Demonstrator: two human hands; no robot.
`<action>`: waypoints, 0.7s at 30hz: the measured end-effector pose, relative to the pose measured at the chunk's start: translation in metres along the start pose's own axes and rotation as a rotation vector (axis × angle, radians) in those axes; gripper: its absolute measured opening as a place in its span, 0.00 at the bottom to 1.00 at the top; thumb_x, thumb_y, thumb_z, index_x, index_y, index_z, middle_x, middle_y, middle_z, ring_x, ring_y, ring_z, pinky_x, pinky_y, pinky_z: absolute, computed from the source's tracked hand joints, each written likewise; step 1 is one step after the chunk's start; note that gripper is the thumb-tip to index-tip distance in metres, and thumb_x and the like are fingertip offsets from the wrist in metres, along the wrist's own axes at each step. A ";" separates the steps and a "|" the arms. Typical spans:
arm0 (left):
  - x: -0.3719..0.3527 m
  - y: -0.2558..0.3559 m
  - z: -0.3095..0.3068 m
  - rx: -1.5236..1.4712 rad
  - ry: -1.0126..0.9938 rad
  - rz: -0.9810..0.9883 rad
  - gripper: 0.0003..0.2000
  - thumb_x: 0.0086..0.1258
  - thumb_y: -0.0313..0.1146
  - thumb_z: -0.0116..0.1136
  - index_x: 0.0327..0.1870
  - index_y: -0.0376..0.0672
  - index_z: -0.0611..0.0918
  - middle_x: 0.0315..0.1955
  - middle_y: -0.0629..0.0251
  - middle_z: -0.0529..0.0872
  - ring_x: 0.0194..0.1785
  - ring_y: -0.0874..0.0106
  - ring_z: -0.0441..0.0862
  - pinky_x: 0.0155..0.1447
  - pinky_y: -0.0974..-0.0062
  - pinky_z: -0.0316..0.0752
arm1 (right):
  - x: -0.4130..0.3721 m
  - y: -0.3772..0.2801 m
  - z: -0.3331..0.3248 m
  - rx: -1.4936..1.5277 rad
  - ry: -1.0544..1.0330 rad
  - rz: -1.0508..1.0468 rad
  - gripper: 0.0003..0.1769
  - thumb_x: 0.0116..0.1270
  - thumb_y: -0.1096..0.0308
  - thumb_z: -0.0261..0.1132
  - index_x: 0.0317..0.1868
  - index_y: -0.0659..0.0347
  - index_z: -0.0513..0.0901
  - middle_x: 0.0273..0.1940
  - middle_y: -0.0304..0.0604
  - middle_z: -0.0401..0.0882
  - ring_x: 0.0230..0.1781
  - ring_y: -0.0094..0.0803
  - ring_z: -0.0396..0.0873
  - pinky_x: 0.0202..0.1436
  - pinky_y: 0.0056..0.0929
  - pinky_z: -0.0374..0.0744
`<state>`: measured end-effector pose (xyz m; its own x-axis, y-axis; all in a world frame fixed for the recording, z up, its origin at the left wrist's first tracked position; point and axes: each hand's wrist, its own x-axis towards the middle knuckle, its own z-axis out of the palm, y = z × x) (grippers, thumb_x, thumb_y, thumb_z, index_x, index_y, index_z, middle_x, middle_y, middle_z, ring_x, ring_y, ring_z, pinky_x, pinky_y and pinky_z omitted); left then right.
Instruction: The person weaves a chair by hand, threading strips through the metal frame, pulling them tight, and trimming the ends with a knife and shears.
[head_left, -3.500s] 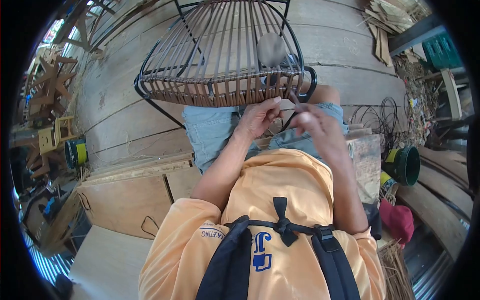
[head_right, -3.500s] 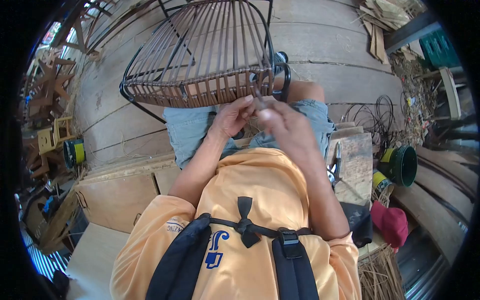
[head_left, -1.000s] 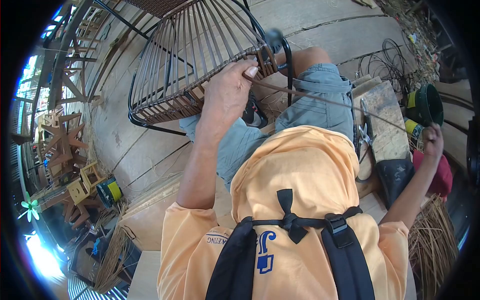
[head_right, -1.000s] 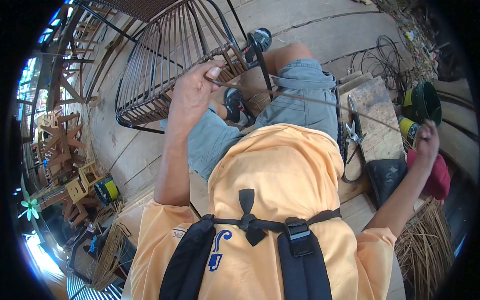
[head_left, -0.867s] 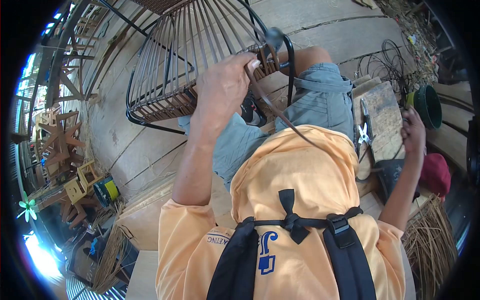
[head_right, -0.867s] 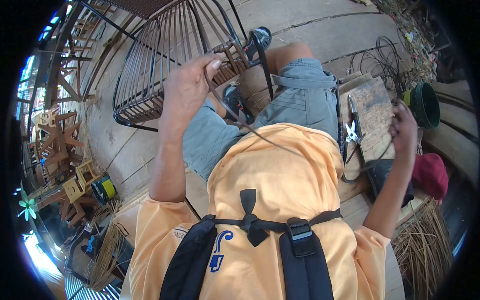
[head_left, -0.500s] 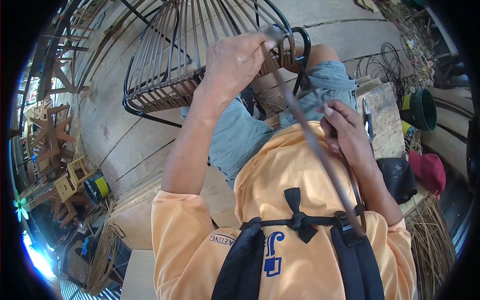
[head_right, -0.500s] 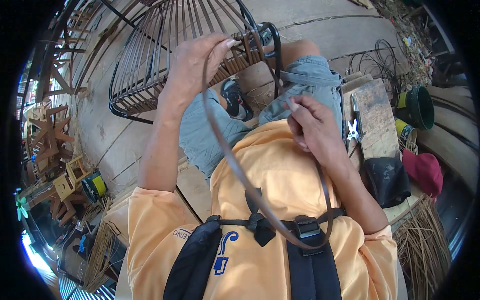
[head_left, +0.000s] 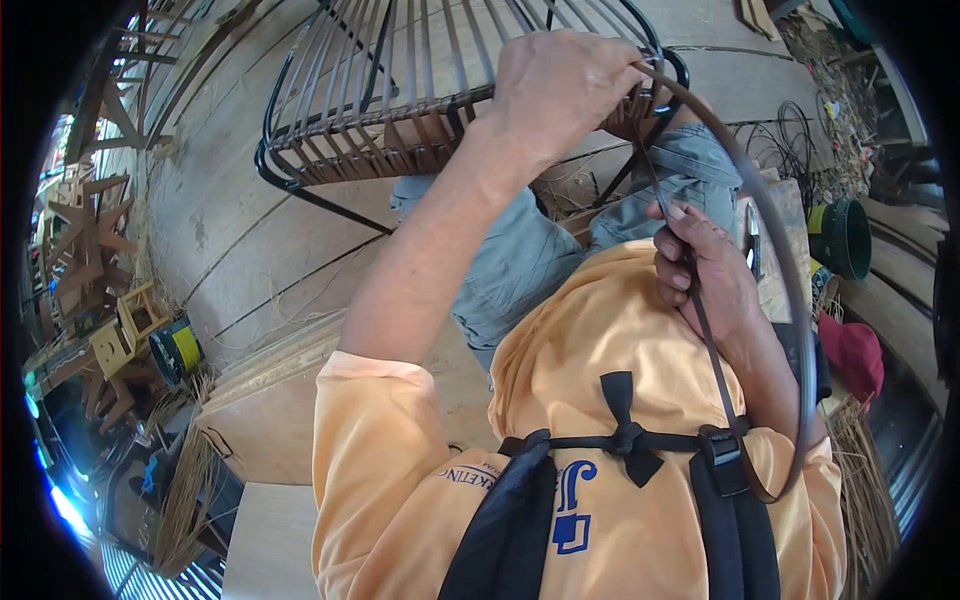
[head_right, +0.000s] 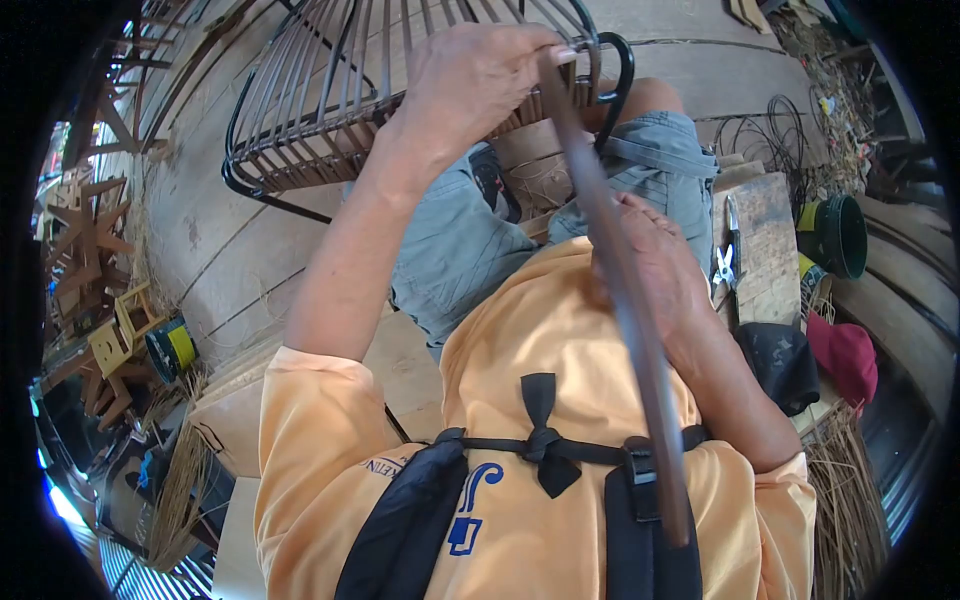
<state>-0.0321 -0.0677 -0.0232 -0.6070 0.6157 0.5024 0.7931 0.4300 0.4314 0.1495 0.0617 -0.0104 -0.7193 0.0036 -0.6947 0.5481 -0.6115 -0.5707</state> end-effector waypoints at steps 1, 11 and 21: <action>0.000 0.000 0.000 0.027 0.004 0.002 0.09 0.64 0.40 0.56 0.32 0.48 0.84 0.25 0.62 0.85 0.34 0.61 0.84 0.38 0.63 0.77 | -0.001 0.001 0.002 0.008 -0.022 0.008 0.10 0.71 0.59 0.56 0.45 0.54 0.74 0.25 0.28 0.63 0.16 0.16 0.58 0.18 0.16 0.57; -0.006 -0.002 -0.003 0.101 0.022 0.035 0.09 0.63 0.42 0.57 0.31 0.49 0.84 0.23 0.62 0.84 0.34 0.62 0.85 0.36 0.63 0.77 | 0.011 0.008 0.019 0.149 0.038 0.069 0.08 0.73 0.63 0.52 0.46 0.58 0.72 0.28 0.32 0.66 0.23 0.21 0.64 0.24 0.21 0.65; -0.009 -0.004 0.004 0.142 0.109 0.125 0.10 0.63 0.42 0.57 0.29 0.48 0.84 0.23 0.64 0.84 0.34 0.64 0.85 0.35 0.65 0.78 | 0.011 0.010 0.025 -0.483 0.209 -0.287 0.11 0.73 0.68 0.50 0.46 0.67 0.75 0.20 0.33 0.64 0.14 0.19 0.63 0.16 0.20 0.64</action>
<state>-0.0293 -0.0724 -0.0322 -0.4990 0.5983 0.6269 0.8570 0.4482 0.2543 0.1363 0.0356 -0.0123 -0.7947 0.3012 -0.5271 0.5118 -0.1347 -0.8485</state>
